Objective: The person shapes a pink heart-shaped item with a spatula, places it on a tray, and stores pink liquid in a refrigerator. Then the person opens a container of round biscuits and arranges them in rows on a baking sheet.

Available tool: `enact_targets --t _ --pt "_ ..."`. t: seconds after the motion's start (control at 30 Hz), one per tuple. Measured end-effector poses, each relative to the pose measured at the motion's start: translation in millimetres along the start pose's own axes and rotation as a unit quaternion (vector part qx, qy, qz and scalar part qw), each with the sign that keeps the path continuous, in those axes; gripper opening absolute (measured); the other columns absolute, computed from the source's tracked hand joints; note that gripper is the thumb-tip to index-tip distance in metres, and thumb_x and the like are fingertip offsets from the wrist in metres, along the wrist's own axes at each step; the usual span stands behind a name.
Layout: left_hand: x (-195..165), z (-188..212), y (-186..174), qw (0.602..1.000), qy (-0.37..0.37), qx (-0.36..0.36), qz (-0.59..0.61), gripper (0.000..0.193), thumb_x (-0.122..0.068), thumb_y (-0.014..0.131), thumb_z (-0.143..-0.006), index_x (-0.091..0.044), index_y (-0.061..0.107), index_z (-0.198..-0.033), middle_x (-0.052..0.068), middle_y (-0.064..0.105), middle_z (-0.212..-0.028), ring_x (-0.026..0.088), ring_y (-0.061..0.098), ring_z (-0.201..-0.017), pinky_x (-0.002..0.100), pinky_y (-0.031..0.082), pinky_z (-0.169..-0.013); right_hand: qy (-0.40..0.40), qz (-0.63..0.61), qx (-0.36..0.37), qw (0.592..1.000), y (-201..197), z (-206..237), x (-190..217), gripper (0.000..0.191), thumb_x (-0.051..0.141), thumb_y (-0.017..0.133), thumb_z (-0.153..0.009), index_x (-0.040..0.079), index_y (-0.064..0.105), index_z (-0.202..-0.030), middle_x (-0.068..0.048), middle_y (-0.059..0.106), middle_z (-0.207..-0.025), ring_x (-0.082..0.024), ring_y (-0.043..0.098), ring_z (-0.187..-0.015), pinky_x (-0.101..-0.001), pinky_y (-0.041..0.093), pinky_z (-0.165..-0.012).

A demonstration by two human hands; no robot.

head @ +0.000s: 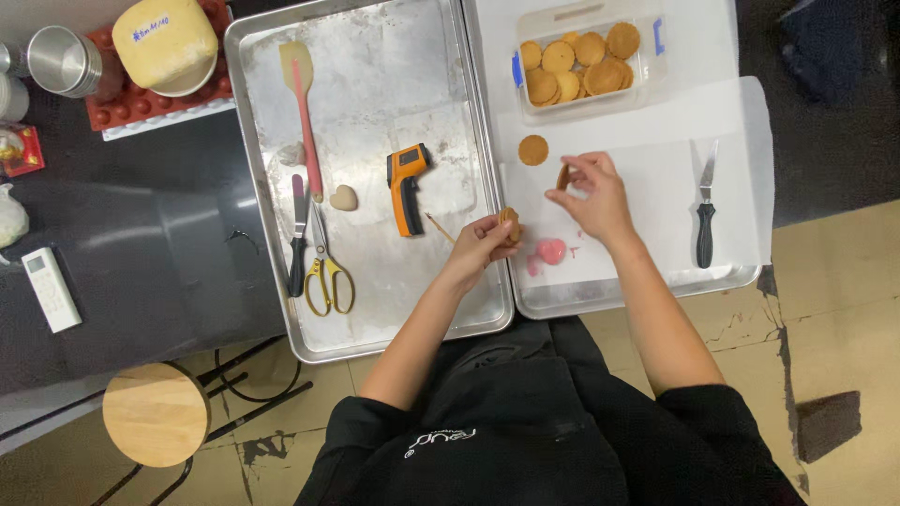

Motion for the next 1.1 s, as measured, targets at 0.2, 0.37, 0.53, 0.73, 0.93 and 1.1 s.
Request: enact_targets --t 0.2,0.37,0.53,0.73,0.93,1.1 --pt "-9 3 -4 1.0 0.022 -0.017 0.009 0.054 -0.037 0.065 -0.097 0.0 0.057 -0.135 0.01 0.07 -0.116 0.014 0.067 -0.093 0.028 0.057 -0.081 -0.106 0.218 0.002 0.97 -9 -53 -26 0.048 0.005 0.081 -0.081 -0.001 0.065 -0.126 -0.014 0.055 -0.13 -0.036 0.06 -0.113 -0.0398 0.051 -0.096" --pt "-18 -1 12 0.997 0.069 -0.009 0.037 0.056 -0.026 0.075 -0.089 0.0 0.056 -0.135 0.009 0.069 -0.123 0.013 0.067 -0.101 0.03 0.056 -0.087 -0.083 0.205 0.052 0.974 -6 -76 -49 0.033 0.011 0.081 -0.083 0.001 0.066 -0.111 -0.009 0.06 -0.13 -0.032 0.061 -0.115 -0.0388 0.052 -0.097" --pt "-14 -29 26 0.995 0.074 -0.056 0.038 0.053 -0.027 0.075 -0.09 0.0 0.058 -0.132 0.011 0.07 -0.119 0.015 0.068 -0.098 0.031 0.056 -0.088 -0.206 0.217 0.042 0.953 -15 -69 -33 0.033 0.013 0.085 -0.08 0.001 0.07 -0.106 -0.013 0.063 -0.133 -0.032 0.059 -0.122 -0.0403 0.05 -0.101" --pt "-7 -65 62 0.998 0.051 -0.018 0.038 0.045 -0.035 0.069 -0.097 0.001 0.063 -0.123 0.009 0.071 -0.112 0.015 0.069 -0.1 0.03 0.056 -0.089 -0.025 -0.143 0.218 0.965 -11 -27 -25 0.054 0.01 0.083 -0.075 0.006 0.062 -0.125 -0.003 0.059 -0.136 -0.016 0.057 -0.123 -0.0391 0.048 -0.101" --pt "4 -85 92 0.992 0.007 0.033 0.124 0.047 -0.042 0.063 -0.099 -0.002 0.065 -0.122 0.005 0.07 -0.108 0.012 0.067 -0.097 0.028 0.056 -0.087 -0.031 -0.24 0.191 0.951 -26 -17 -27 0.052 0.002 0.081 -0.084 0.003 0.062 -0.132 -0.007 0.064 -0.128 -0.017 0.062 -0.122 -0.0364 0.052 -0.109" --pt "3 -95 85 0.996 -0.005 -0.027 0.081 0.049 -0.045 0.063 -0.096 -0.003 0.063 -0.122 0.006 0.07 -0.111 0.013 0.067 -0.096 0.028 0.056 -0.086 -0.012 -0.041 0.039 0.998 -61 -52 -61 0.052 0.011 0.087 -0.079 0.002 0.062 -0.123 -0.01 0.067 -0.122 -0.017 0.064 -0.11 -0.0345 0.053 -0.097"
Point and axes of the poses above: each hand's wrist, its own z-axis away from the middle knuckle, its own y-axis out of the palm, x = y × z, the point moved 7 cm from there along -z, towards the middle knuckle
